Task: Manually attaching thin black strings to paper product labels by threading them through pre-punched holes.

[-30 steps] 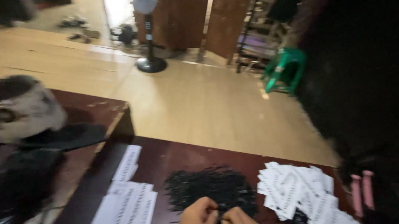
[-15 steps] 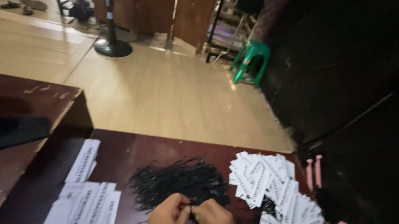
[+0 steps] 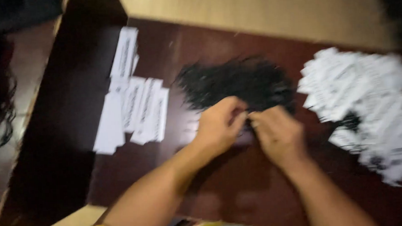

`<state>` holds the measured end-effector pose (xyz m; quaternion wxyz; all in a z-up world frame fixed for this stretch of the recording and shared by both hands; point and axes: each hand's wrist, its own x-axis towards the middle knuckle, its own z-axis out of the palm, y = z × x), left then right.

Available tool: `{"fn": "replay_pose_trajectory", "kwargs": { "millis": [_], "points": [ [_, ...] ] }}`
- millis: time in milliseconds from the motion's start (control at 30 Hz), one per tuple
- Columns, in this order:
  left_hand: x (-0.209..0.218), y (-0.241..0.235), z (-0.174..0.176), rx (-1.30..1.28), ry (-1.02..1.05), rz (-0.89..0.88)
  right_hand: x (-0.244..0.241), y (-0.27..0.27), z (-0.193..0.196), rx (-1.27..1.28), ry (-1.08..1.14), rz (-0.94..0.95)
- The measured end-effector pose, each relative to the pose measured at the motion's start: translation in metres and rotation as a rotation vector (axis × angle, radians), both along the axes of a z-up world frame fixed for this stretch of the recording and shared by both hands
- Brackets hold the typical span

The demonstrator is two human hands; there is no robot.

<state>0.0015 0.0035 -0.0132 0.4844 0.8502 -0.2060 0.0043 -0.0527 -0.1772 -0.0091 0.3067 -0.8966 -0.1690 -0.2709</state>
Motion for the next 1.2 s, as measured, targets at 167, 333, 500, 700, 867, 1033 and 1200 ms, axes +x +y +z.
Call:
{"fn": "replay_pose_trajectory", "kwargs": {
  "millis": [167,333,500,700,867,1033,1200],
  "points": [
    [-0.011,0.002,0.003,-0.075,-0.068,-0.034,-0.022,0.006,0.027,-0.134,0.162,0.059],
    [-0.014,0.002,0.009,-0.192,-0.035,-0.050,-0.031,-0.007,0.009,-0.088,0.290,-0.005],
    [-0.010,-0.001,0.014,-0.132,-0.046,-0.039,-0.020,-0.002,0.019,-0.063,0.152,0.079],
    [-0.013,0.000,0.023,-0.116,-0.102,-0.020,-0.020,-0.010,0.021,-0.100,0.127,0.016],
    [-0.018,0.005,0.026,-0.177,-0.167,-0.197,-0.020,0.000,0.027,0.021,0.118,0.000],
    [-0.016,-0.001,0.018,-0.112,-0.152,-0.285,-0.018,0.007,0.038,0.179,0.128,0.026],
    [-0.012,-0.001,0.019,-0.118,-0.196,-0.144,-0.018,0.002,0.038,0.248,0.157,-0.012]
  ]
}}
